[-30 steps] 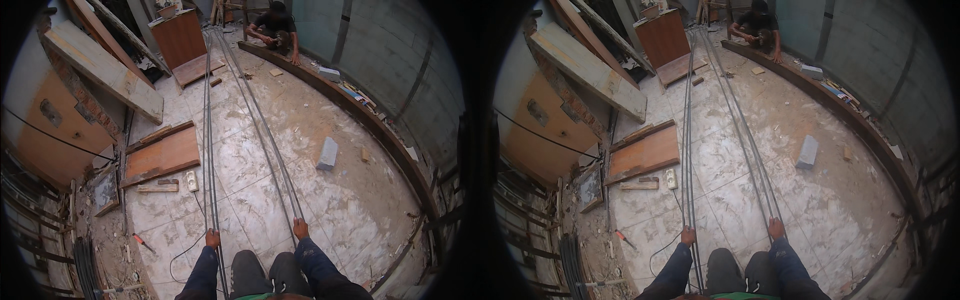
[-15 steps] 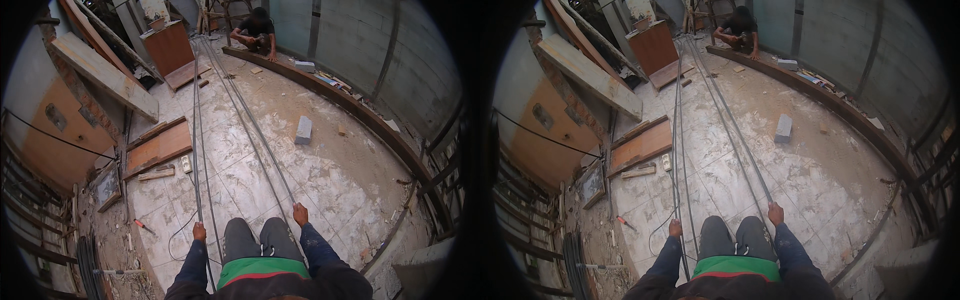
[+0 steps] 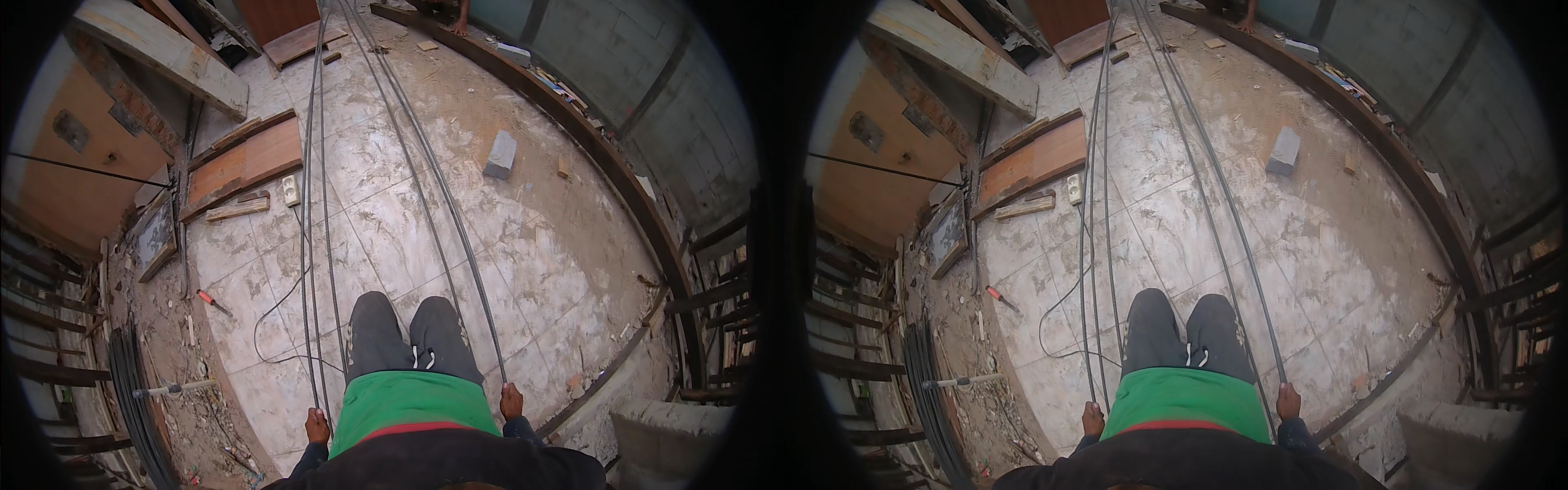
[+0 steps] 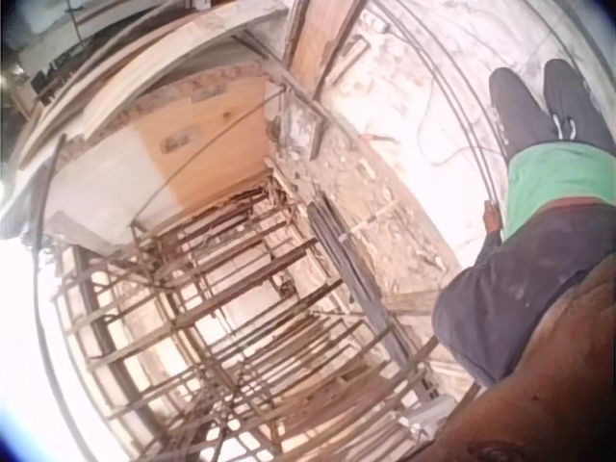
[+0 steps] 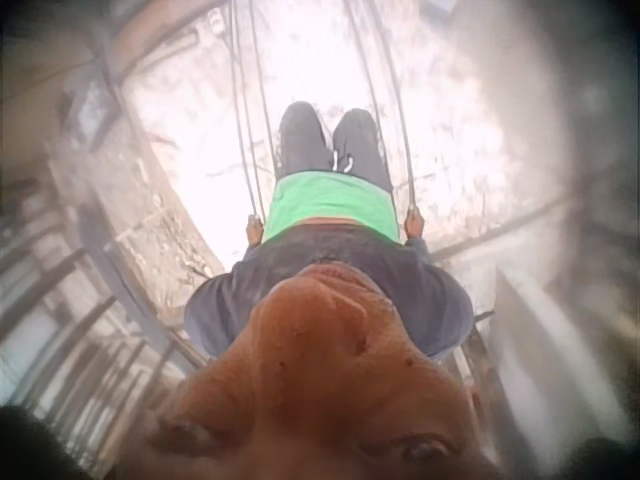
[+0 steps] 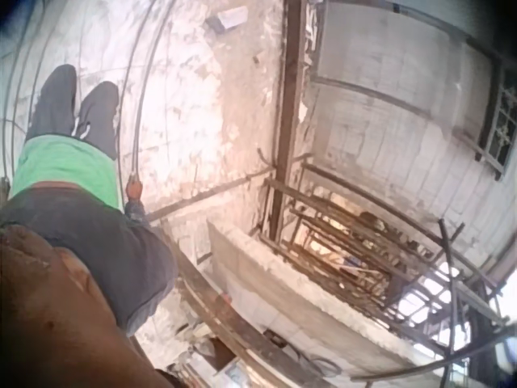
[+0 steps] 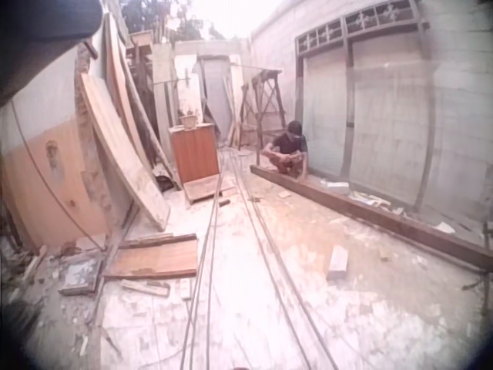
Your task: The person measures lengths of rebar on the floor using a tape measure and marks them with a piece of white chalk.
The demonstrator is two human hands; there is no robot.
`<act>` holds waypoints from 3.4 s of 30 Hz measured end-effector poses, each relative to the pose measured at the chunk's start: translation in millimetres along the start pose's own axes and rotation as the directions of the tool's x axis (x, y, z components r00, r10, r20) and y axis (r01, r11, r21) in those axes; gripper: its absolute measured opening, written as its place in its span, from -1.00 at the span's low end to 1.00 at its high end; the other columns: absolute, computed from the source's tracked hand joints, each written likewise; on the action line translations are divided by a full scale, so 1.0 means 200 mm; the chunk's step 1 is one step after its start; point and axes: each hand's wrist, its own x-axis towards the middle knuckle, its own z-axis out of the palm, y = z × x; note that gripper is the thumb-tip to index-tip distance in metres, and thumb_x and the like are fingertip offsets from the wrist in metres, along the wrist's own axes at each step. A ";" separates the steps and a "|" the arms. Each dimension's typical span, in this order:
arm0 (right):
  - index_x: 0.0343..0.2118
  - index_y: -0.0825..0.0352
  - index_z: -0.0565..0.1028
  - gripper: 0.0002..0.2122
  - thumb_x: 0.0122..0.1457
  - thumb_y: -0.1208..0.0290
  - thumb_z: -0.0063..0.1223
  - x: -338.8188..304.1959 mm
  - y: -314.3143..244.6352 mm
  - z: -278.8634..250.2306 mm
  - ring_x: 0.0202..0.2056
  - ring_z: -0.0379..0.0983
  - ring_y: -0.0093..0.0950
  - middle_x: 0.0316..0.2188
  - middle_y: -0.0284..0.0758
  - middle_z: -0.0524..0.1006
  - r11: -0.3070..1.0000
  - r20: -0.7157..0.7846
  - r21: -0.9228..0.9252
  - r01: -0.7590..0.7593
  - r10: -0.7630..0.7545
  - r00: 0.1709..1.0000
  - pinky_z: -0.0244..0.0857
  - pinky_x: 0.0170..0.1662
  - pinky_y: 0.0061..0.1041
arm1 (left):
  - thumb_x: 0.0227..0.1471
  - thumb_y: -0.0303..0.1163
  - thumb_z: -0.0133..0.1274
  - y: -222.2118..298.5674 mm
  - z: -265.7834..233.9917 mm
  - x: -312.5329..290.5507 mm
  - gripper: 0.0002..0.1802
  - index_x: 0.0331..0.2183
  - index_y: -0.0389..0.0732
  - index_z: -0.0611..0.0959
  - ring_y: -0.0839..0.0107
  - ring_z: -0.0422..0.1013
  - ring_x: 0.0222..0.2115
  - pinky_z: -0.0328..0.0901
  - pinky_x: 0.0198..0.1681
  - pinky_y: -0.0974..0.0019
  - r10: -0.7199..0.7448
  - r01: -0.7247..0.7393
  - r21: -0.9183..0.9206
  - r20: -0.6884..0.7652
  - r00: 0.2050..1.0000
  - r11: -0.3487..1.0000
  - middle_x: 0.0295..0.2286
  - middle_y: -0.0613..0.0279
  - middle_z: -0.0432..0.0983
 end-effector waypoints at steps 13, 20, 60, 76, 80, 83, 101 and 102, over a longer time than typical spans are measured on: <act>-0.31 0.39 0.44 -0.63 0.07 0.11 0.10 -0.46 0.57 0.26 -0.29 0.51 0.08 -0.41 0.09 0.56 0.986 0.269 -0.111 -0.127 0.153 0.951 0.36 -0.24 -0.07 | 0.12 -0.01 -0.10 -0.54 0.13 -0.27 -0.57 -0.42 -0.22 0.53 0.03 0.47 -0.45 0.33 -0.36 0.03 -0.187 0.084 0.357 0.264 0.946 0.930 -0.53 -0.06 0.50; -0.36 0.43 0.45 -0.72 0.11 0.23 0.03 -0.39 0.36 0.09 -0.31 0.52 0.07 -0.43 0.12 0.55 0.918 0.275 -0.383 -0.101 0.218 0.936 0.35 -0.24 -0.02 | 0.05 -0.04 -0.04 -0.44 0.08 -0.23 -0.59 -0.41 -0.21 0.62 -0.06 0.51 -0.36 0.37 -0.30 -0.05 -0.176 -0.007 0.533 0.292 0.940 0.846 -0.45 -0.14 0.56; -0.44 0.47 0.43 -0.57 0.31 0.11 -0.21 2.22 -1.37 0.78 -0.31 0.44 0.13 -0.46 0.13 0.49 0.988 -0.016 0.036 0.151 -0.150 0.989 0.28 -0.25 -0.08 | 0.19 -0.10 -0.14 1.21 0.73 2.28 -0.57 -0.29 -0.34 0.49 -0.29 0.43 -0.29 0.29 -0.24 -0.13 0.073 -0.056 0.157 -0.105 0.992 0.986 -0.39 -0.31 0.52; -0.45 0.42 0.49 -0.53 0.31 0.07 -0.29 1.67 -1.21 0.43 -0.27 0.42 0.10 -0.38 0.08 0.51 0.978 -0.099 -0.008 0.208 -0.207 0.973 0.24 -0.19 -0.03 | 0.24 -0.12 -0.24 1.00 0.45 1.77 -0.58 -0.31 -0.31 0.49 -0.31 0.41 -0.29 0.27 -0.20 -0.18 0.195 -0.174 0.193 -0.097 0.976 0.966 -0.39 -0.30 0.52; -0.47 0.42 0.47 -0.53 0.32 0.07 -0.27 1.30 -0.96 0.35 -0.30 0.42 0.08 -0.45 0.07 0.50 0.991 -0.037 0.033 0.132 -0.131 0.991 0.24 -0.22 -0.06 | 0.25 -0.11 -0.23 0.78 0.31 1.40 -0.58 -0.35 -0.31 0.47 -0.31 0.41 -0.30 0.27 -0.24 -0.16 0.140 -0.126 0.160 -0.078 0.987 0.979 -0.40 -0.30 0.51; -0.45 0.42 0.46 -0.56 0.32 0.10 -0.25 0.99 -0.72 0.31 -0.32 0.42 0.08 -0.47 0.07 0.49 0.994 -0.009 0.065 0.092 -0.091 0.996 0.24 -0.25 -0.08 | 0.25 -0.11 -0.23 0.54 0.22 1.06 -0.59 -0.36 -0.29 0.46 -0.30 0.41 -0.31 0.27 -0.27 -0.13 0.117 -0.108 0.164 -0.044 0.992 0.980 -0.43 -0.29 0.50; -0.43 0.39 0.54 -0.62 0.23 0.11 -0.06 -0.58 0.42 -0.23 -0.33 0.50 0.03 -0.45 0.06 0.54 0.836 0.150 -0.490 -0.247 0.360 0.921 0.33 -0.25 -0.03 | -0.01 -0.21 0.01 -0.30 -0.37 -0.27 -0.66 -0.54 -0.31 0.64 -0.09 0.50 -0.45 0.37 -0.33 -0.03 -0.093 -0.047 0.509 0.245 0.965 0.859 -0.52 -0.16 0.55; -0.43 0.39 0.54 -0.62 0.23 0.11 -0.06 -0.55 0.39 -0.24 -0.33 0.50 0.03 -0.45 0.06 0.54 0.838 0.132 -0.490 -0.241 0.344 0.929 0.33 -0.25 -0.03 | -0.02 -0.24 0.01 -0.24 -0.37 -0.19 -0.68 -0.57 -0.31 0.61 -0.09 0.48 -0.49 0.34 -0.38 -0.02 0.003 -0.074 0.423 0.165 0.986 0.903 -0.55 -0.15 0.53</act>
